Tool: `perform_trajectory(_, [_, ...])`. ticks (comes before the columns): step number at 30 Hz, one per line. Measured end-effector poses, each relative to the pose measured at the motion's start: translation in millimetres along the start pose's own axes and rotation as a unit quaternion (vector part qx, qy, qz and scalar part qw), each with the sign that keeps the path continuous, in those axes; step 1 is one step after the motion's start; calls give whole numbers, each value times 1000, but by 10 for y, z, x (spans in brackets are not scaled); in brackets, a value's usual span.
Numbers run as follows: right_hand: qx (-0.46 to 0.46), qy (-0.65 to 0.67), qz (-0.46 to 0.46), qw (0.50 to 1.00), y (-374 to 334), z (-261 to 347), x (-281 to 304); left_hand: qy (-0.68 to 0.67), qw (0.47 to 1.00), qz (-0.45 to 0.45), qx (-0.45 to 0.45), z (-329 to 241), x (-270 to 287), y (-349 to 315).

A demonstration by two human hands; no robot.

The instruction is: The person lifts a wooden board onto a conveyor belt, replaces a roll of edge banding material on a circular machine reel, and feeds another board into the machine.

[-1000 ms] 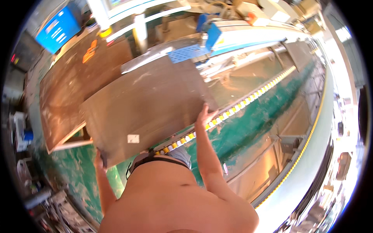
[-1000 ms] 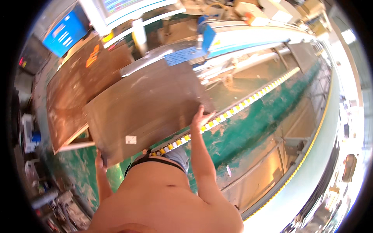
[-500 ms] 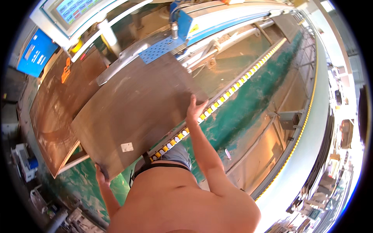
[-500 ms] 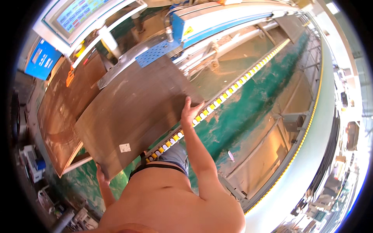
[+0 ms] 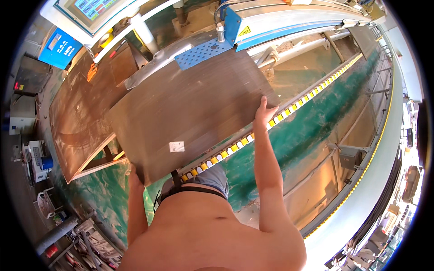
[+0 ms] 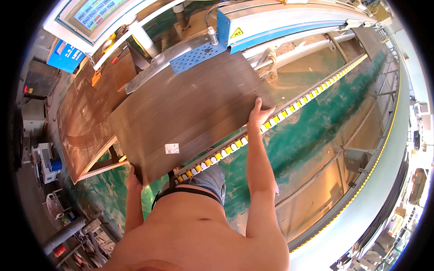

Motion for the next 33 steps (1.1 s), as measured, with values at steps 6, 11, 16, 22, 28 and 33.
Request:
perform_trajectory(6, [16,26,15,999,589,-63,6,29,999,15,36,39,-572,-82])
perform_trajectory(11, [-21,156,60,986,-32,-159,-66,20,987,152,51,97,-1006,-122])
perform_trajectory(16, [-56,24,40,997,-1266,-112,-57,171,954,232,87,142,-1049,-237])
perform_trajectory(22, [-97,72,81,989,-2204,-155,-75,281,931,215,93,189,-485,-82])
perform_trajectory(28, [-101,73,57,991,-2341,16,-52,228,962,24,148,489,755,288])
perform_trajectory(33, [-115,72,14,991,-1945,-116,-22,194,964,4,179,845,1286,582])
Point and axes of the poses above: each hand's wrist, its own y-axis towards the middle knuckle, its own x-axis out of the back of the hand, z = x × y, the point moved 6 cm from there along y, towards the middle knuckle, and after that the axes turned 7 degrees about y, right-handed, at the moved point
